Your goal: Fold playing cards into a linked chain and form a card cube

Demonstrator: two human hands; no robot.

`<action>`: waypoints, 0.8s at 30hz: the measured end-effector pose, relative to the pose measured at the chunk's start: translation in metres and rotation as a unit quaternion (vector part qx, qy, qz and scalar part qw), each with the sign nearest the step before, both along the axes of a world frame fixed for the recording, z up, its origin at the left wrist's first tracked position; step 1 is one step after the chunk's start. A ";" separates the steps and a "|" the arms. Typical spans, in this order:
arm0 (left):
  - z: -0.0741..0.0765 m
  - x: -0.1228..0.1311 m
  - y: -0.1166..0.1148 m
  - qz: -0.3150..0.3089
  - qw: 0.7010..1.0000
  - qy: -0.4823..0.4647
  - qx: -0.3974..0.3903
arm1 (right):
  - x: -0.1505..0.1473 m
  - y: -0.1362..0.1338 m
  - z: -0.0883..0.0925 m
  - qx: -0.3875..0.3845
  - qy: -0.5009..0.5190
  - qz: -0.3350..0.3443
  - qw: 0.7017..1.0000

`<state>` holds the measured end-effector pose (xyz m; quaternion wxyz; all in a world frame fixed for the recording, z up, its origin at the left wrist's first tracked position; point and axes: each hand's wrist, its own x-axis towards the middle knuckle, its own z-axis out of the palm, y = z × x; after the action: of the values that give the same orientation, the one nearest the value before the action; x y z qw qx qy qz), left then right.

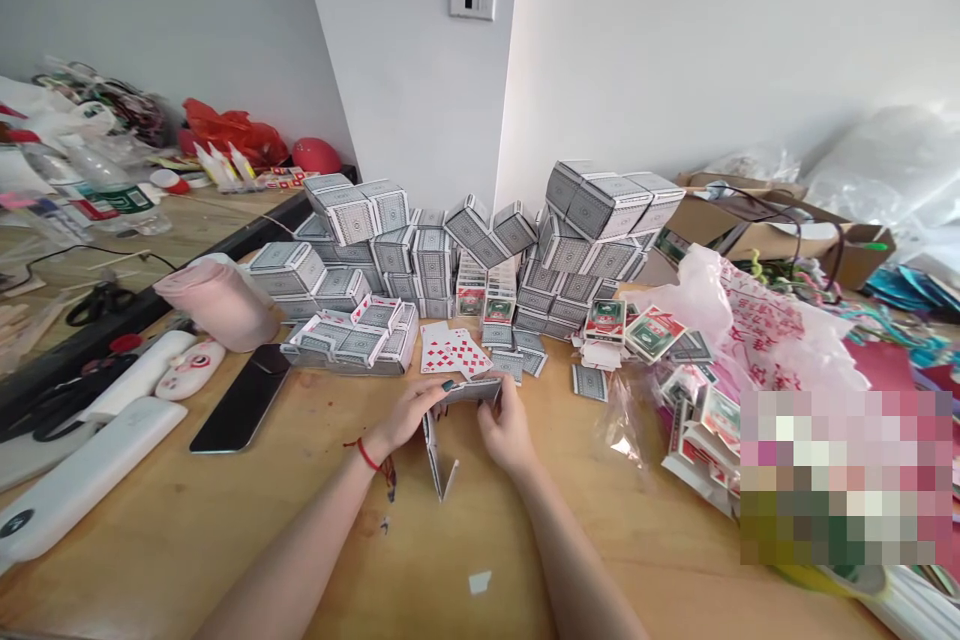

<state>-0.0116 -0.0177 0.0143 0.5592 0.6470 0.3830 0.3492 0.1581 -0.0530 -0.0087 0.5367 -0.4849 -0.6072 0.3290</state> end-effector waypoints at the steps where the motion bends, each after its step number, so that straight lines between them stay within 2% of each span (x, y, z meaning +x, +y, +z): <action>1: -0.001 0.000 0.000 0.000 1.000 -0.005 -0.003 | 0.000 -0.001 0.003 -0.001 0.014 0.012 1.000; 3: -0.003 0.001 0.001 0.006 1.000 -0.028 -0.013 | 0.002 -0.001 0.007 -0.004 0.049 0.031 0.998; 5: -0.003 0.002 0.001 0.040 0.997 -0.060 -0.021 | 0.006 0.001 0.008 0.000 0.074 0.015 0.997; 6: -0.004 0.003 0.002 0.065 0.995 -0.076 -0.024 | 0.009 0.003 0.007 0.006 0.074 -0.017 0.997; 8: -0.004 0.004 0.003 0.118 0.988 -0.094 -0.026 | 0.017 0.008 0.002 0.020 0.036 -0.133 0.990; 10: -0.004 0.003 0.004 0.150 0.984 -0.094 -0.025 | 0.025 0.013 -0.004 0.005 -0.044 -0.248 0.968; 12: -0.004 0.003 0.005 0.166 0.982 -0.084 -0.021 | 0.031 0.017 -0.010 -0.023 -0.133 -0.293 0.947; 15: -0.005 0.002 0.004 0.172 0.981 -0.083 -0.016 | 0.033 0.019 -0.016 -0.036 -0.211 -0.295 0.931; 18: -0.005 0.003 0.002 0.168 0.981 -0.096 -0.006 | 0.030 0.020 -0.017 -0.037 -0.248 -0.290 0.924; 24: -0.009 0.003 0.001 0.190 0.979 -0.080 0.003 | 0.030 0.020 -0.016 -0.068 -0.230 -0.260 0.935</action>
<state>-0.0085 -0.0163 0.0055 0.5098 0.5340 0.4518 0.5008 0.1882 -0.0330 -0.0243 0.4147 -0.7233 -0.5433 0.0981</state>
